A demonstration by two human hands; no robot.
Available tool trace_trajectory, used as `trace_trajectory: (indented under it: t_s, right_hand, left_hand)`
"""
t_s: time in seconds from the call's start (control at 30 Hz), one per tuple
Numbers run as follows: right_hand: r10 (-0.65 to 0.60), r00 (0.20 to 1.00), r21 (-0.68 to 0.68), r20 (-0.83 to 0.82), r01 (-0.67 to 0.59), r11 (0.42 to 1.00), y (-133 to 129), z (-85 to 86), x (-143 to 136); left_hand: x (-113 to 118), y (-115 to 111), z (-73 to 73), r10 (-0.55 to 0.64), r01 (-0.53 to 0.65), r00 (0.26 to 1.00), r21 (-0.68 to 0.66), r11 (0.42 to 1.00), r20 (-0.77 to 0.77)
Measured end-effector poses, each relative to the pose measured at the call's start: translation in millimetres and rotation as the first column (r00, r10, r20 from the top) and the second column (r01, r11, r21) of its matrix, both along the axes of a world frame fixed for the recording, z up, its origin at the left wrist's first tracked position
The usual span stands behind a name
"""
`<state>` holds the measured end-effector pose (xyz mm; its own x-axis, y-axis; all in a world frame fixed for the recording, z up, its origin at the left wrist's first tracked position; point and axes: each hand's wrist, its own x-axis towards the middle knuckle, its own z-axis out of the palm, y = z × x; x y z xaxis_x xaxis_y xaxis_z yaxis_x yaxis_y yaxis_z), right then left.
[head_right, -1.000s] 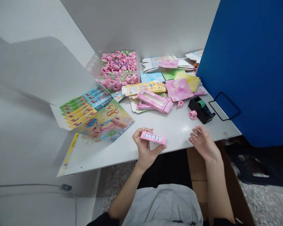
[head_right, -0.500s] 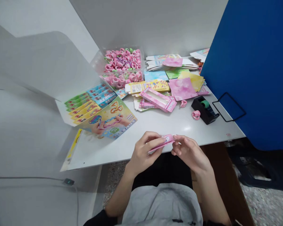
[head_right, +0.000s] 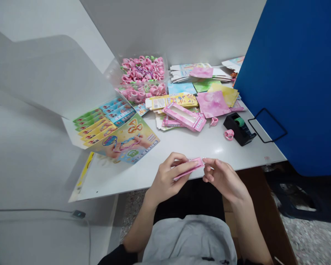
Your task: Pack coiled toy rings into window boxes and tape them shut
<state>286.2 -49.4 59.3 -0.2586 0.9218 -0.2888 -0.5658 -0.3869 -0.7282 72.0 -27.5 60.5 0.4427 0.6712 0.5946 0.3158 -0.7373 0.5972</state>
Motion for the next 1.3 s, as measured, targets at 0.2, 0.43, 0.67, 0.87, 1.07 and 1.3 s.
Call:
trace_trajectory:
  t_s: [0.2,0.43,0.67,0.87,1.07,1.3]
  right_hand:
    - [-0.026,0.994,0.058,0.106,0.020,0.998,1,-3.6,4]
    - [-0.308,0.577,0.386,0.756,-0.013,0.922,9,1.9,21]
    - [-0.486,0.575,0.703,0.658,-0.238,0.670,-8,8.3,4]
    - [-0.353,0.628,0.630,0.693,-0.290,0.720,-11,-7.9,-13]
    - [-0.386,0.621,0.674,0.682,-0.328,0.662,1,3.7,-11]
    - [-0.090,0.757,0.659,0.647,-0.496,0.566,32,51.5,-38]
  left_hand:
    - [-3,2,5.0,-0.044,0.043,0.999,-0.026,0.999,-0.021]
    - [-3,2,6.3,-0.054,0.055,0.998,-0.049,0.997,0.018]
    - [-2,6,5.4,-0.085,0.094,0.991,-0.091,0.991,0.100]
    - [0,10,2.1,-0.055,0.076,0.983,-0.112,0.991,0.176]
    - [-5,11,-12.1,-0.018,0.278,0.813,-0.360,0.891,0.582]
    - [0,13,7.6,0.058,0.233,0.787,-0.384,0.894,0.614]
